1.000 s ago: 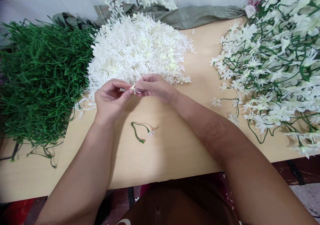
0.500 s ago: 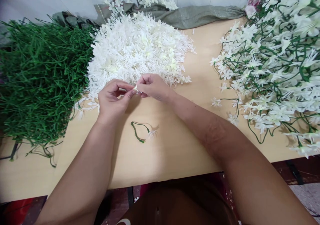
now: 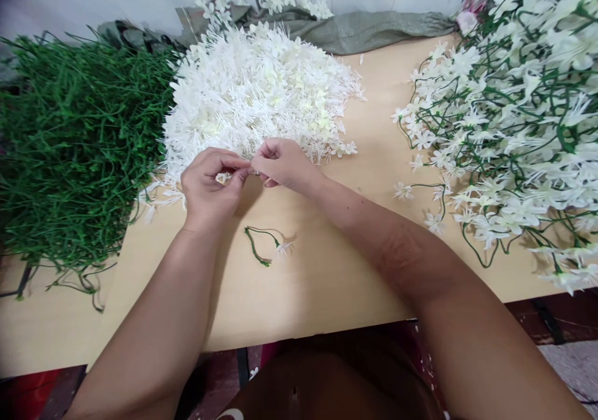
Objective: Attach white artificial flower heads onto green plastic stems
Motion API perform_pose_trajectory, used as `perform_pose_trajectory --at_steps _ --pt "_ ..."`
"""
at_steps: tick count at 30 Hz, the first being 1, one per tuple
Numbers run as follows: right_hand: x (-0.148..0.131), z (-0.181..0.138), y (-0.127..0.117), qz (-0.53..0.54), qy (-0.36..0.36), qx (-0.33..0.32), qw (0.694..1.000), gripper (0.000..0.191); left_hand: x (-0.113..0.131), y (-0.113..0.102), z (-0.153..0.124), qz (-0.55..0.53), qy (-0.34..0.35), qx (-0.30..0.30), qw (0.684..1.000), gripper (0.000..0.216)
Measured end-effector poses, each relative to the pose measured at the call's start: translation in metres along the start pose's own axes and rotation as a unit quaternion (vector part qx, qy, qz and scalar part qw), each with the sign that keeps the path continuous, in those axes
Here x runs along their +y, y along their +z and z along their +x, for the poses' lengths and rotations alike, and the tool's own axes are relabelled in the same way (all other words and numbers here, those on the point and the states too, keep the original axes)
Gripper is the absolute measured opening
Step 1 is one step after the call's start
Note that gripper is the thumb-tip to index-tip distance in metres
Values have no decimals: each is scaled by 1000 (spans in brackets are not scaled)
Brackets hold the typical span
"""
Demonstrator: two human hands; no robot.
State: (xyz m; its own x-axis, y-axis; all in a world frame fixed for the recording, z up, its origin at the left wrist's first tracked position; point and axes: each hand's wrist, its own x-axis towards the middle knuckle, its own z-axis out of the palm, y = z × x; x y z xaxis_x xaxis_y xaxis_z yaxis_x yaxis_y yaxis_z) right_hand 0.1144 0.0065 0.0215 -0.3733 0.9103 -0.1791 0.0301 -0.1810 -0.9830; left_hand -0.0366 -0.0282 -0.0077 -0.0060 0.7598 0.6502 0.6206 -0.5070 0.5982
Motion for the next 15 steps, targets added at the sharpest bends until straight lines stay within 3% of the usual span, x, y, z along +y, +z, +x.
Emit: perform_pose_trajectory --at_steps 5,15 --pt "0 1 -2 -15 -15 -10 1000 22 2 1 1 19 -34 -4 999 17" --pt "-8 -2 -7 3 26 -25 999 20 -1 -1 0 23 -2 12 1000 18"
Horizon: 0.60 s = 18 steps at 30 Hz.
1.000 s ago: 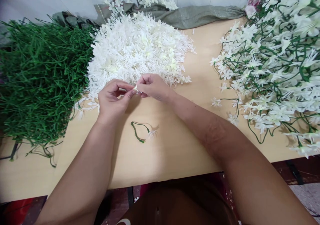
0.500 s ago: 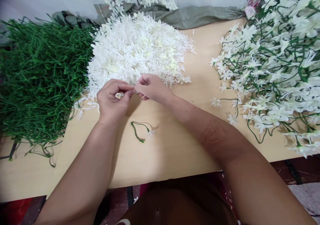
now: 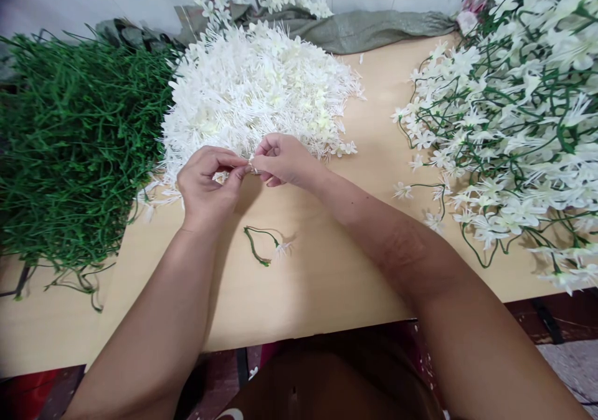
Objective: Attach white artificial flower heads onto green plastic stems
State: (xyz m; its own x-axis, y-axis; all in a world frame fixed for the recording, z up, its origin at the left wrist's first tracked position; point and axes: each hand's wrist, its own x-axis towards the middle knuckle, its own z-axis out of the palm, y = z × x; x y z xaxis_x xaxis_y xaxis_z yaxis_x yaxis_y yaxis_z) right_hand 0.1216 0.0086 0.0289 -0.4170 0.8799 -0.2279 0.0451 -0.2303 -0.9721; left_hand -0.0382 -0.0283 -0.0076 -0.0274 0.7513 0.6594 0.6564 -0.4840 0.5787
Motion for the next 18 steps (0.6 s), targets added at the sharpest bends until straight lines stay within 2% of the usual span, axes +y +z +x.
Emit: perform_pose_trajectory --at_steps 7,12,18 --pt "-4 0 -3 38 42 -15 998 22 3 1 0 -4 -38 -18 999 13" --pt "0 2 0 42 -5 32 999 26 0 4 -2 -15 -56 -34 998 9" --pt "6 1 3 23 -79 34 996 25 -1 2 -2 11 -18 9 1000 23"
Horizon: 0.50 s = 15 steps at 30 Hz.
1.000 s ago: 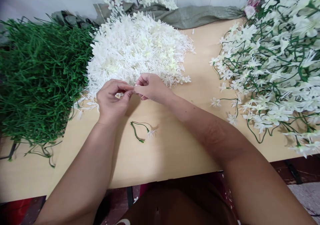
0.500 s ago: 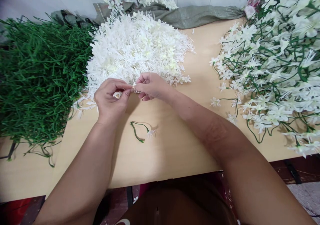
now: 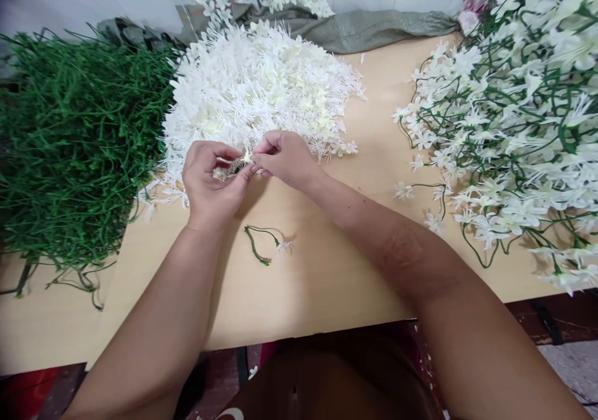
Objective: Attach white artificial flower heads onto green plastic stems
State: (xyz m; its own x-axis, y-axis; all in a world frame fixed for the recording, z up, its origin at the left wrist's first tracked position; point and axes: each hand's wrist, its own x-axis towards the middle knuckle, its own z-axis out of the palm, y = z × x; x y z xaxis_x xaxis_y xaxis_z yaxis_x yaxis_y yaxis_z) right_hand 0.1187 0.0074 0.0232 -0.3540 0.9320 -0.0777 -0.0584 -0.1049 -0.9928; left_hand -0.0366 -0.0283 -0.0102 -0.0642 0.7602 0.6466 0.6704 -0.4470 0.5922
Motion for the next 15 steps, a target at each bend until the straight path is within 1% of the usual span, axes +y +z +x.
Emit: perform_pose_trajectory --at_steps 3,8,11,15 --pt "1 0 1 -11 -15 2 1000 23 1 -1 1 24 0 -3 1000 18" --pt "2 0 4 -23 -32 29 999 23 5 -2 0 48 8 -15 999 6" --pt "2 0 6 -28 -38 33 998 22 5 -2 -1 52 20 -16 998 7" --pt "5 1 6 -27 -52 29 998 21 4 -1 -1 54 18 -16 998 5"
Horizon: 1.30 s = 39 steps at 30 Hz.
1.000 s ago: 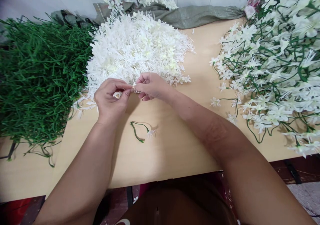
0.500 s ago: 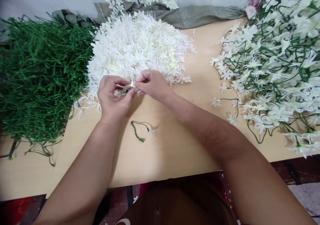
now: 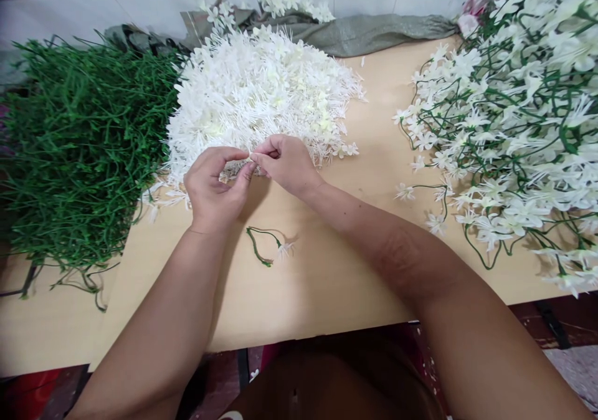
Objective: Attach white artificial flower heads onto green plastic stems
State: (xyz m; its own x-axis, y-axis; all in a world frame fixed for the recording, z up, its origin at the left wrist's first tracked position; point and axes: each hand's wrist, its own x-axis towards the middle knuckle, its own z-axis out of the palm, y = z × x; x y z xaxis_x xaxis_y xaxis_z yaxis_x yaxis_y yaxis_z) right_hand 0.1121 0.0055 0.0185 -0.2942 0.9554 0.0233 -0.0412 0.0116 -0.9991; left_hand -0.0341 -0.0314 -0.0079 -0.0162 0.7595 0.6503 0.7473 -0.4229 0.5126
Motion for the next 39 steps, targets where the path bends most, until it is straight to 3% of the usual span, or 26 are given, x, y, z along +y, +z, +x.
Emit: perform_pose_trajectory --at_steps 9,17,31,39 --pt "1 -3 3 -60 -47 20 997 21 2 0 2 -14 -8 59 998 10" --pt "8 -6 4 -189 -160 51 968 18 1 7 -1 -86 -108 31 990 17" --pt "10 -6 3 -231 -196 51 952 22 3 4 0 -60 -94 16 994 11" --pt "6 -4 6 -151 -168 47 973 19 1 5 1 -89 -145 45 984 16"
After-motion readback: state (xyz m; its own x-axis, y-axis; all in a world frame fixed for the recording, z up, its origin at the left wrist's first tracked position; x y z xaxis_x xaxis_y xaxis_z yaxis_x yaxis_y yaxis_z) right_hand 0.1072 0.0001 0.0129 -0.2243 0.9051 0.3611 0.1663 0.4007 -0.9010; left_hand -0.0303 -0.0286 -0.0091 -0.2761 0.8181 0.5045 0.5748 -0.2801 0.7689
